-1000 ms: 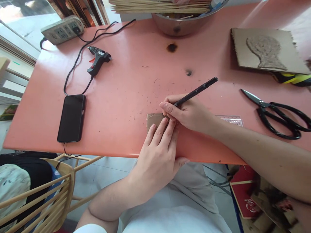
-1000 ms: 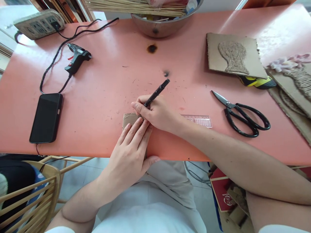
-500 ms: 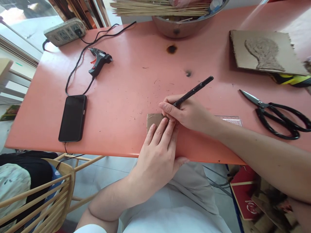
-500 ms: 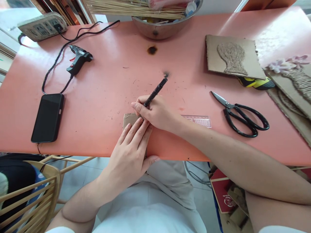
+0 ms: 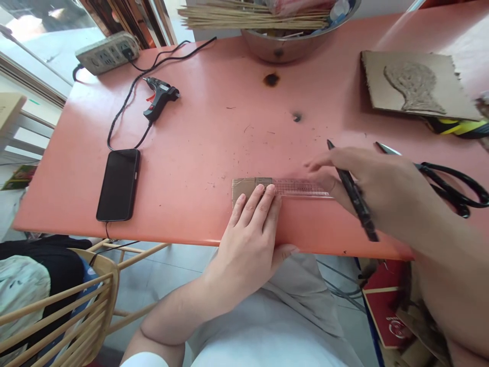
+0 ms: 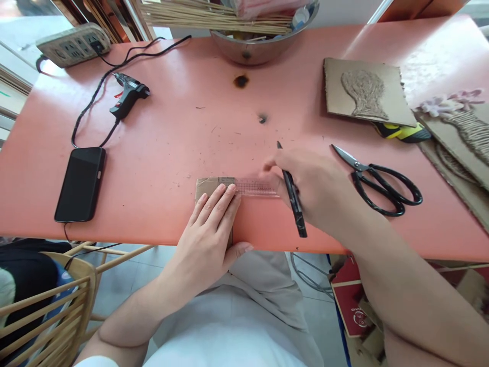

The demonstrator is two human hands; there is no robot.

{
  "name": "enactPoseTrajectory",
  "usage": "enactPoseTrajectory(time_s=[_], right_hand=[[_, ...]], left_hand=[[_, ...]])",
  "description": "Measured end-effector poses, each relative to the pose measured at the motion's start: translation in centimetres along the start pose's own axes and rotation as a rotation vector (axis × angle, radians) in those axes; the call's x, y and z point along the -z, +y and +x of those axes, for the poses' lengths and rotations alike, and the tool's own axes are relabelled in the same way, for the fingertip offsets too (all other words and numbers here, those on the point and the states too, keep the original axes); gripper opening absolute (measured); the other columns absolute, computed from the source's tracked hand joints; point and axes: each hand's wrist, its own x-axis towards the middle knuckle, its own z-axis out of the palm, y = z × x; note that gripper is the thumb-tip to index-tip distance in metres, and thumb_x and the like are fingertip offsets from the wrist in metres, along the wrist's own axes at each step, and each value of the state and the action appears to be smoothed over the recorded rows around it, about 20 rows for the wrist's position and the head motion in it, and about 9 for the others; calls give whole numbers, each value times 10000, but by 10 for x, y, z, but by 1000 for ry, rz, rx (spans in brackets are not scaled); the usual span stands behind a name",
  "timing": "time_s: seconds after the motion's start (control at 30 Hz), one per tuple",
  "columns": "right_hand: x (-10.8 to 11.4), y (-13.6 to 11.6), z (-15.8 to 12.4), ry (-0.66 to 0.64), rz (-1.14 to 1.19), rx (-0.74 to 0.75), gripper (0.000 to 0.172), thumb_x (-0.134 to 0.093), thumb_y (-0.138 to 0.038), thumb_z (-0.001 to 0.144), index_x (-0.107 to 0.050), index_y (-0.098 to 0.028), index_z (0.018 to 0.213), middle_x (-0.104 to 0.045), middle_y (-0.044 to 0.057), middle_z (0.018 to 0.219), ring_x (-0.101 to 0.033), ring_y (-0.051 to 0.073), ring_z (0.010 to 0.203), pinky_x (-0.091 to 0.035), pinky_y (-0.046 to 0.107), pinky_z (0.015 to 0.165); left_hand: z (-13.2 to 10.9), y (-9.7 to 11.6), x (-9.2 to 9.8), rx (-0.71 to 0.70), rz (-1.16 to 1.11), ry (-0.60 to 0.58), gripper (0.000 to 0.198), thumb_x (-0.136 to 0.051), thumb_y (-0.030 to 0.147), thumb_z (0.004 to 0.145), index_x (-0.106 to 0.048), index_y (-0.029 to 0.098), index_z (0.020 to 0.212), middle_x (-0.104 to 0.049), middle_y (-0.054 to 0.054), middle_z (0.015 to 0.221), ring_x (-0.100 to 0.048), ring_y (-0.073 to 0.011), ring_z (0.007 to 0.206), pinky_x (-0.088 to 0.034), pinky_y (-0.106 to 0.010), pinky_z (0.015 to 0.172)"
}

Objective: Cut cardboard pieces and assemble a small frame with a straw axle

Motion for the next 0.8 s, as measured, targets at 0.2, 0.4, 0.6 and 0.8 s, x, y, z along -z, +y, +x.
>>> enactPoseTrajectory(time_s=[0.2,0.4,0.6,0.8], right_hand=[[-5,9,-39,57,-259,157,66,-532,-244,1028,-537,-272,970,-804,119,991,-774,259,845,-496,331,552],[4,0,-25,-36,-273,69,201,-527,-153,882,-390,-284,817,-645,63,763,-620,236,678,-398,317,551],[7,15,-12,-168,-117,-205,373,-707,-225,774,-340,-285,804,-618,40,809,-574,225,737,-412,328,638],[10,13,-16,-162,84,-272,298,-676,-277,729,-384,-283,791,-557,-16,677,-509,195,626,-371,316,581]], left_hand=[[-11,-19,14,-115,-170,61,661,-455,578,1084,-493,127,1565,-481,-246,1689,-383,-315,1645,-375,-535,1328],[-58,-32,33,-34,-63,-2,562,-558,421,1083,-488,152,1571,-555,-216,1639,-336,-298,1667,-400,-522,1319],[-62,-35,21,-54,38,102,510,-533,198,1077,-500,209,1585,-646,-144,1569,-525,-236,1557,-422,-429,1300],[-43,-29,14,-29,79,178,395,-542,277,1082,-607,227,1468,-711,-121,1487,-652,-265,1425,-472,-448,1248]])
